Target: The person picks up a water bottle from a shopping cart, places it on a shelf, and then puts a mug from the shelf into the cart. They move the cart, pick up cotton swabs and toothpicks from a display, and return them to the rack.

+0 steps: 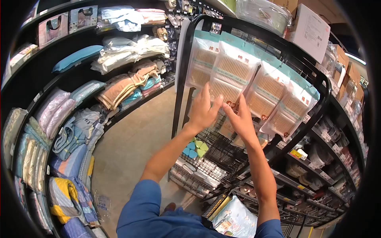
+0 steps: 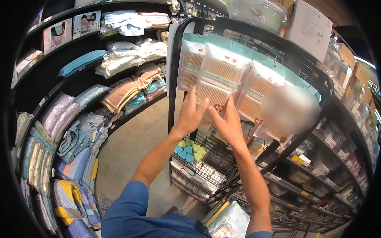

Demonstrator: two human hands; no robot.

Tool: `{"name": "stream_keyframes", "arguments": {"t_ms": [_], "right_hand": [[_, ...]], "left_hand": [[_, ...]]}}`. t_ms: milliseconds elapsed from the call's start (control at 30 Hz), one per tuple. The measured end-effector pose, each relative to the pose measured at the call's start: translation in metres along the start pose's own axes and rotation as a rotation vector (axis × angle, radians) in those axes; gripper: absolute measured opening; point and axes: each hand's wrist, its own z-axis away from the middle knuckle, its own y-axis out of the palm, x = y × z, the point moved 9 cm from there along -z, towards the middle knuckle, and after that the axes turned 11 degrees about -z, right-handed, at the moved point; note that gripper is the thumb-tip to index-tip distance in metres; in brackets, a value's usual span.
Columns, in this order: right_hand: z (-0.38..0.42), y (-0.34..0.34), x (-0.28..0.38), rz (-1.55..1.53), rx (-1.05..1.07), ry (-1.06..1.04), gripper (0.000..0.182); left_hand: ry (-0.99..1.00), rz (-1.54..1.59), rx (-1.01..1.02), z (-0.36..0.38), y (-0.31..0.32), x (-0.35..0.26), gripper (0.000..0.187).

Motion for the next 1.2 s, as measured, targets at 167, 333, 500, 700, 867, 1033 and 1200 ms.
{"name": "stream_keyframes", "arguments": {"t_ms": [167,333,500,700,867,1033,1200], "right_hand": [[0.009,-0.002,0.038,0.095,-0.057,-0.126,0.061],[0.062,-0.016,0.067,0.234,-0.162,-0.234,0.069],[0.189,-0.051,0.015,0.263,-0.339,-0.119,0.069],[0.397,-0.071,-0.084,0.280,-0.576,0.574,0.063],[0.551,-0.082,-0.110,0.136,-0.940,0.748,0.058],[0.629,-0.066,-0.113,0.201,-0.986,0.941,0.059],[0.643,-0.084,-0.117,0.269,-1.096,0.862,0.058]], "left_hand": [[0.084,-0.040,-0.133,-0.001,-0.010,-0.030,0.061],[0.163,0.002,-0.125,0.034,-0.006,-0.079,0.068],[0.290,0.004,-0.029,0.137,0.042,-0.105,0.076],[-0.119,0.080,0.642,0.314,0.146,-0.078,0.073],[-0.322,0.313,1.172,0.467,0.212,-0.085,0.065],[-0.314,0.397,1.578,0.544,0.234,-0.096,0.056],[-0.263,0.407,1.475,0.546,0.259,-0.106,0.048]]}}
